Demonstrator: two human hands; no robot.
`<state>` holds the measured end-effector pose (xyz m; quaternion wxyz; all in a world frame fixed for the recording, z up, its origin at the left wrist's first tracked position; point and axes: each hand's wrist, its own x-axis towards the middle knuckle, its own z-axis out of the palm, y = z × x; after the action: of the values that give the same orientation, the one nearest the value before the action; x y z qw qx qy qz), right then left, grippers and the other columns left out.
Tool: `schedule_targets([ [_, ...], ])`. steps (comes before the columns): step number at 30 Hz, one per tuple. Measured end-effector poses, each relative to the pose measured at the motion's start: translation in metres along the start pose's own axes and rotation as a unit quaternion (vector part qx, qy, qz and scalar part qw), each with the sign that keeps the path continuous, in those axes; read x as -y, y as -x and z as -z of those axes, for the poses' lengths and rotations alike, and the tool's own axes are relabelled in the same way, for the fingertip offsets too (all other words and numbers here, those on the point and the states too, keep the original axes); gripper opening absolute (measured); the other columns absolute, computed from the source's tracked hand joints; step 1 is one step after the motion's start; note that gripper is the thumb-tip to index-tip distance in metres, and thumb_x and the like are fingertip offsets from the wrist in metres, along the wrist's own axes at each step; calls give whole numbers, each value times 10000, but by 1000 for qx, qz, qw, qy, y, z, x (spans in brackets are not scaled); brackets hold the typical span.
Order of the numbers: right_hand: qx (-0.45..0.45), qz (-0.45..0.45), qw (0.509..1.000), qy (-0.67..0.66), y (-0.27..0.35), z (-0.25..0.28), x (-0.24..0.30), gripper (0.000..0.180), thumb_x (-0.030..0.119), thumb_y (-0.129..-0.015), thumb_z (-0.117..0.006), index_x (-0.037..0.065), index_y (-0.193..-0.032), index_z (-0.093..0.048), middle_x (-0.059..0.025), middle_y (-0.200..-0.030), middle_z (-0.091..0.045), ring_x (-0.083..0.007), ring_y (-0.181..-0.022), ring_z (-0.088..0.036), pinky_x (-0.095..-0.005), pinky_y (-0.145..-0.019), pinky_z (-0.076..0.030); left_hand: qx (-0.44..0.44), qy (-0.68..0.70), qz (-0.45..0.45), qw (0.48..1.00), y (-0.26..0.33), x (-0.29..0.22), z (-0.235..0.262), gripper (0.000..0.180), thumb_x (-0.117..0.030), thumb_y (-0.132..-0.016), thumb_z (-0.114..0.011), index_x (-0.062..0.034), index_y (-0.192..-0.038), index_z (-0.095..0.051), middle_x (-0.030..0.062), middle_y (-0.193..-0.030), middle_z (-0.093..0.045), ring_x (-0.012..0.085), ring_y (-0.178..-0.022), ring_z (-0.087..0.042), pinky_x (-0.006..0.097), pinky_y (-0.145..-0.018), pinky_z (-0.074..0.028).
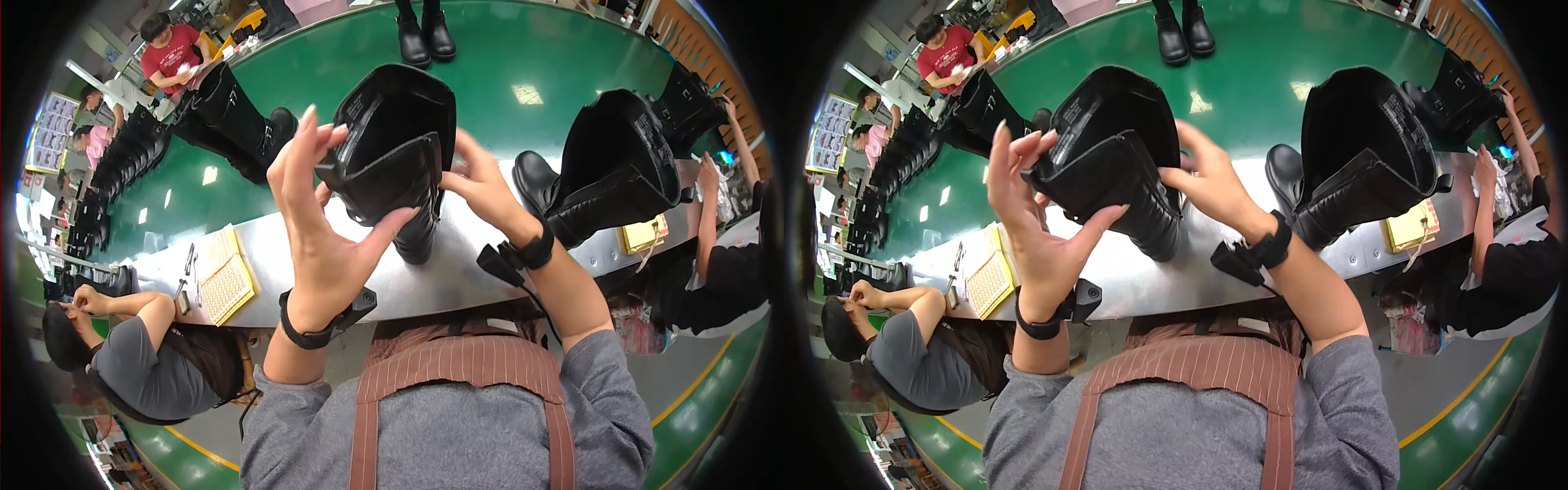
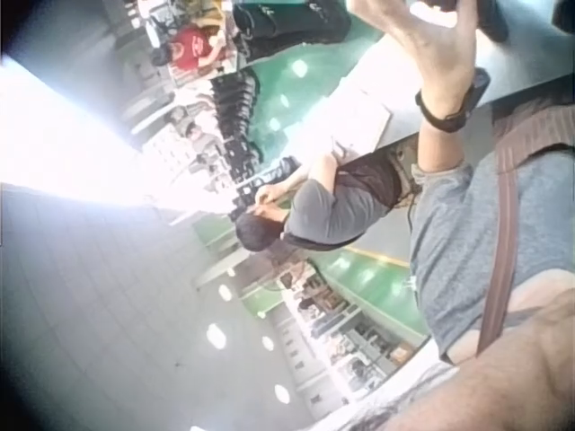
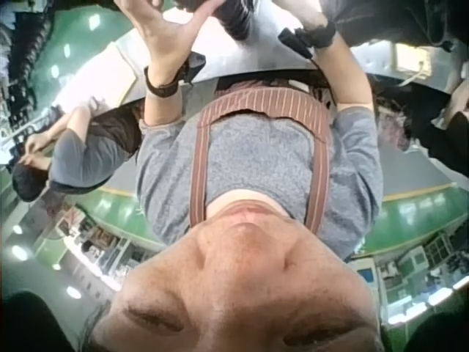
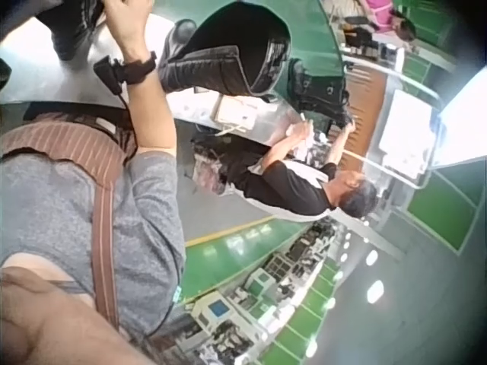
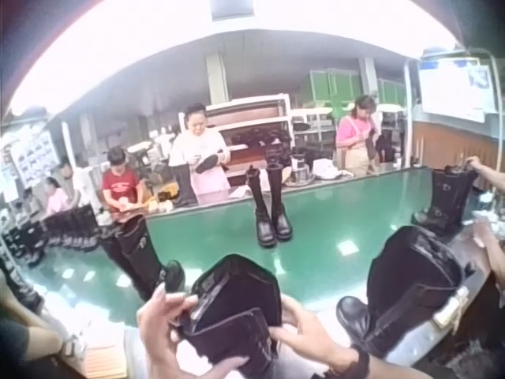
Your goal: The recorder is polishing and inspecting finished boots on an assembly line.
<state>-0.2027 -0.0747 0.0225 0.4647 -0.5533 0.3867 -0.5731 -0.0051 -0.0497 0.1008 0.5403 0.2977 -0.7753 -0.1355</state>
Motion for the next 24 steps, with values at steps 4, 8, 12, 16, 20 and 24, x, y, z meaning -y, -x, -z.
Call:
schedule_targets([
  [4, -124, 308, 927, 176, 5, 15, 59, 449, 41, -724, -629, 55, -1172, -609, -93, -1177, -607, -222, -1051, -545, -356, -939, -412, 15, -42, 10, 999, 6, -2, 3, 1303, -44, -576, -903, -141, -1502, 9, 190, -1387, -344, 303, -1228, -485, 345, -851, -576],
  [8, -8, 350, 870, 347, 6, -12, 100, 258, 208, -765, -739, 102, -998, -707, -64, -1035, -655, -245, -960, -535, -363, -863, -419, -3, -23, -3, 1000, 10, -3, 2, 1323, -61, -585, -909, -157, -1491, 51, 214, -1394, -329, 324, -1219, -491, 351, -827, -560],
  [12, 41, 298, 895, 329, -1, -33, 110, 141, 176, -821, -701, 80, -921, -724, -56, -1018, -660, -220, -981, -525, -323, -860, -421, 7, -27, -17, 999, 11, -1, 1, 1299, -47, -595, -898, -150, -1501, 27, 204, -1406, -328, 330, -1239, -484, 388, -870, -540],
  [16, 25, 250, 941, 229, -5, -46, 106, 89, 167, -796, -733, 79, -784, -724, -21, -898, -658, -207, -910, -533, -326, -830, -417, -2, -10, -16, 1000, 10, 0, 1, 1211, -45, -595, -892, -104, -1499, -89, 185, -1385, -343, 313, -1234, -498, 387, -861, -537],
  [20, -6, 266, 949, 171, -1, -51, 105, 91, 133, -869, -675, 60, -828, -711, -40, -909, -644, -178, -902, -541, -311, -839, -420, -7, -14, -14, 1000, 8, 0, 2, 1160, -30, -585, -883, -76, -1506, -177, 163, -1344, -380, 283, -1203, -525, 357, -834, -513],
  [24, 7, 233, 953, -195, 5, -19, 102, 262, 181, -1017, -451, -14, -896, -577, -71, -912, -563, -124, -911, -512, -265, -878, -388, -9, -5, 15, 1000, 8, 1, 6, 1197, -74, -574, -896, -79, -1512, -152, 169, -1409, -328, 294, -1213, -520, 380, -877, -506],
])
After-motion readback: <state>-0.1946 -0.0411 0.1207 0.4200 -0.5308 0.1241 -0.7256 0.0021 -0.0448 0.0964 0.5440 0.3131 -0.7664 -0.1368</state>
